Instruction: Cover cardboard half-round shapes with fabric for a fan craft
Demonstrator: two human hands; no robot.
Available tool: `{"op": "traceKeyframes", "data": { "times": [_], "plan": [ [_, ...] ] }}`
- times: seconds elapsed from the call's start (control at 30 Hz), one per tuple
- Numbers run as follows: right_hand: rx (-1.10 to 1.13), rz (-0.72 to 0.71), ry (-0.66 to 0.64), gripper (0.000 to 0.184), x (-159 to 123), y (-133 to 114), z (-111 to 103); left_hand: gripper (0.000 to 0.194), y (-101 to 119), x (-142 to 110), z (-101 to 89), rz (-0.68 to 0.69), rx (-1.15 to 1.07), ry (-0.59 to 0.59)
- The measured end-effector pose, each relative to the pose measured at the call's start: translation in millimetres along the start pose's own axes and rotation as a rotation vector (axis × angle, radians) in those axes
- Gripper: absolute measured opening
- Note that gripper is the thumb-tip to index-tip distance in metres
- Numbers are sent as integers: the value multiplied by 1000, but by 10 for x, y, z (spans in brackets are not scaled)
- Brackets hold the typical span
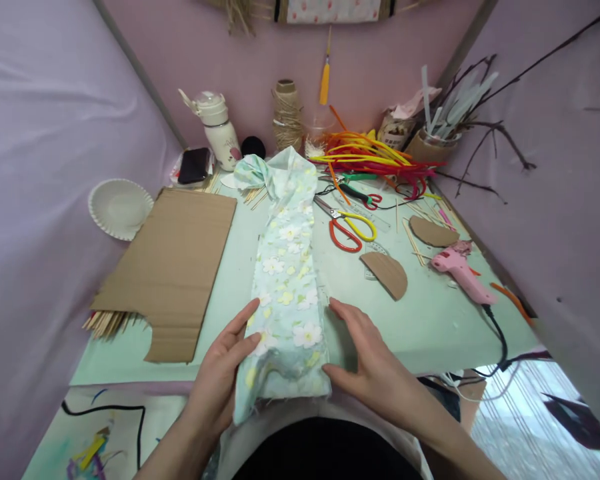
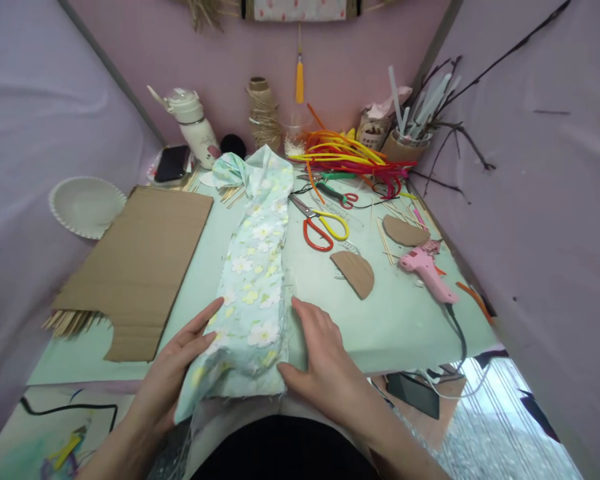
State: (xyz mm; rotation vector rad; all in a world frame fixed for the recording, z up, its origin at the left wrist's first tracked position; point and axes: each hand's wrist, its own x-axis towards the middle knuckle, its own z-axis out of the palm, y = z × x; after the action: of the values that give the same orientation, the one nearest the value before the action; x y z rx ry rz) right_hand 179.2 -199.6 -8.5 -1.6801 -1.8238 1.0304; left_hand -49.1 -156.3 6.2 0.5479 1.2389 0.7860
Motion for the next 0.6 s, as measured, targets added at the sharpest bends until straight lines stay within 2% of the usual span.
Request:
{"op": "traceKeyframes", "data": {
  "times": [0.07,0.13,0.23,0.33,0.43,0.57,0.6],
  "plan": [
    [-57,-30,-6,92,-23,-10,85,71,23,-28,40,-57,-81,12],
    [-123,-43,39,100,4,-11,182,67,31,-51,65,-73,-126,31],
    [-212,-14,206,96,150,-42,310,60,12,-92,80,-47,-202,20],
    [-298,15,347,85,392,-101,351,54,-2,-149,92,-13,-252,-18],
    [-378,71,409,67,619,-111,289,55,19,-199,115,-30,-267,-36],
    [-398,131,420,19,748,1,149,60,32,-204,113,-87,-208,13],
    [-398,130,420,14,752,34,121,61,23,-197,97,-91,-158,29]
  ]
}}
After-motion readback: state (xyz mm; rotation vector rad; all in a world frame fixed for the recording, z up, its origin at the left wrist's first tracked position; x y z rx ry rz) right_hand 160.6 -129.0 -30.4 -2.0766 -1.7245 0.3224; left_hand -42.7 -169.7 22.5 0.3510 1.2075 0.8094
